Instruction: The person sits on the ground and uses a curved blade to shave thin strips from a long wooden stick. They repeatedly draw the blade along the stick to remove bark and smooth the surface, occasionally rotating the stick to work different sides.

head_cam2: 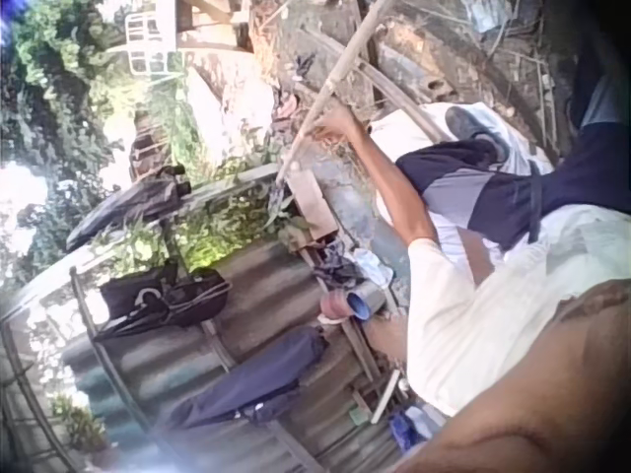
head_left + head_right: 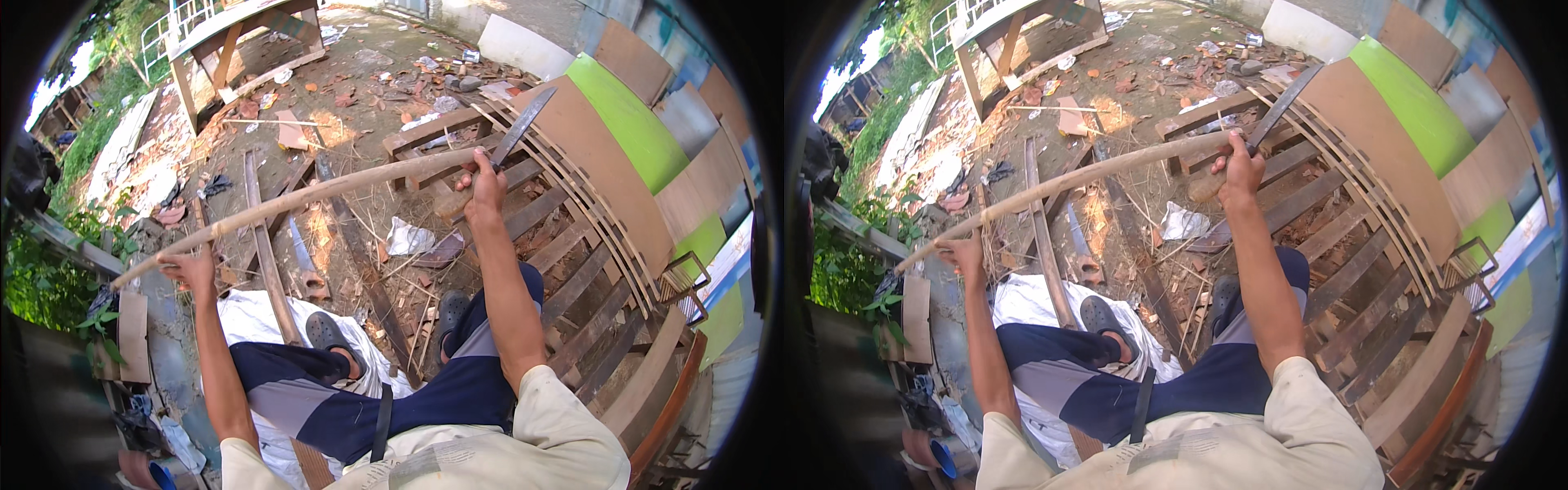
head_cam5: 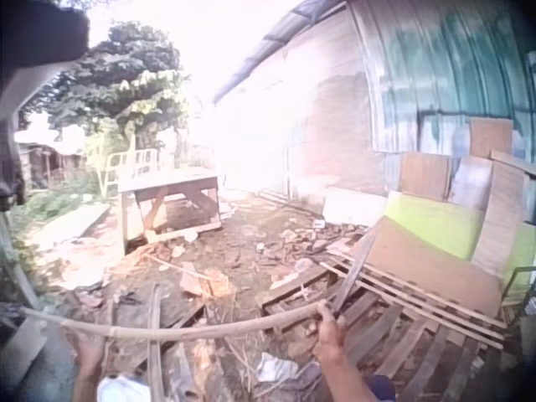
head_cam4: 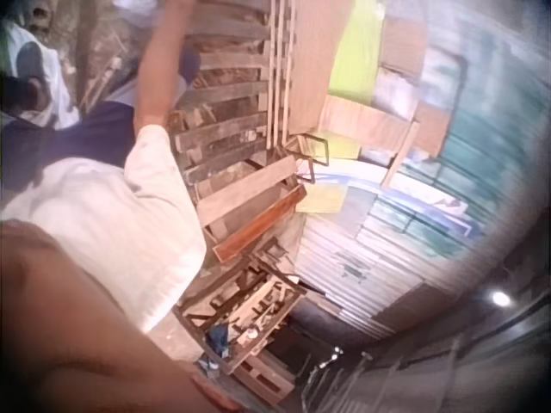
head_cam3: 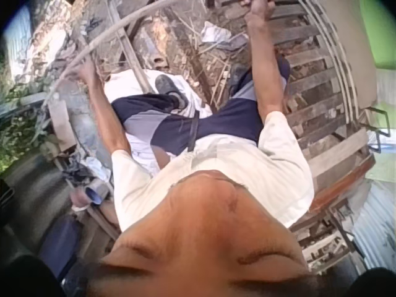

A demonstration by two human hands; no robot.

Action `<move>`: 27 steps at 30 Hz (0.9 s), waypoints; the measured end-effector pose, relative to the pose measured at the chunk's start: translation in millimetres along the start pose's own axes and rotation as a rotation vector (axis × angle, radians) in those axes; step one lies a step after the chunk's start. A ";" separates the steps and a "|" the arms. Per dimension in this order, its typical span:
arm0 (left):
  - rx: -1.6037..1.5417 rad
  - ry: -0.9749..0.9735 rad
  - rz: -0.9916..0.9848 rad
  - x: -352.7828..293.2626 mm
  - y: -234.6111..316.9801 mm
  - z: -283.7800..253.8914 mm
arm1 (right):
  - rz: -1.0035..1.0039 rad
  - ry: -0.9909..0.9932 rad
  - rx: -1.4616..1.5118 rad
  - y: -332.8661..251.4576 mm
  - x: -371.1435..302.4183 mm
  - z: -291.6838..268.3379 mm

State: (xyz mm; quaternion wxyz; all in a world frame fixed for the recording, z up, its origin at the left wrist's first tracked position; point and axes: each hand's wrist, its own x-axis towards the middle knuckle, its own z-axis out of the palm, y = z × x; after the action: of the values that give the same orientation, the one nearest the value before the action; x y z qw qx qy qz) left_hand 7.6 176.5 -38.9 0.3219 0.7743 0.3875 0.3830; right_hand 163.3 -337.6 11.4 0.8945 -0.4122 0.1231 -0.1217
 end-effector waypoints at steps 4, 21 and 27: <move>-1.258 -0.271 -0.662 -10.5 9.5 0.0 | 0.219 0.083 0.056 60.7 -16.9 -6.2; -1.053 0.196 -0.189 -141.8 66.4 47.1 | 0.472 -0.278 -1.483 298.9 -125.3 -236.9; -1.009 0.118 -0.067 -148.0 61.1 76.6 | 0.385 -0.425 -1.391 314.7 -124.8 -242.3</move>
State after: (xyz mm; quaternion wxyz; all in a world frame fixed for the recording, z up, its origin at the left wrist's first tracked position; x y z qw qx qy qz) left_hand 33.6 5.7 -79.5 0.6453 0.4869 0.1963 0.5550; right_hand 5.0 -270.7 -367.7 0.4378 -0.8680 0.0663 0.2250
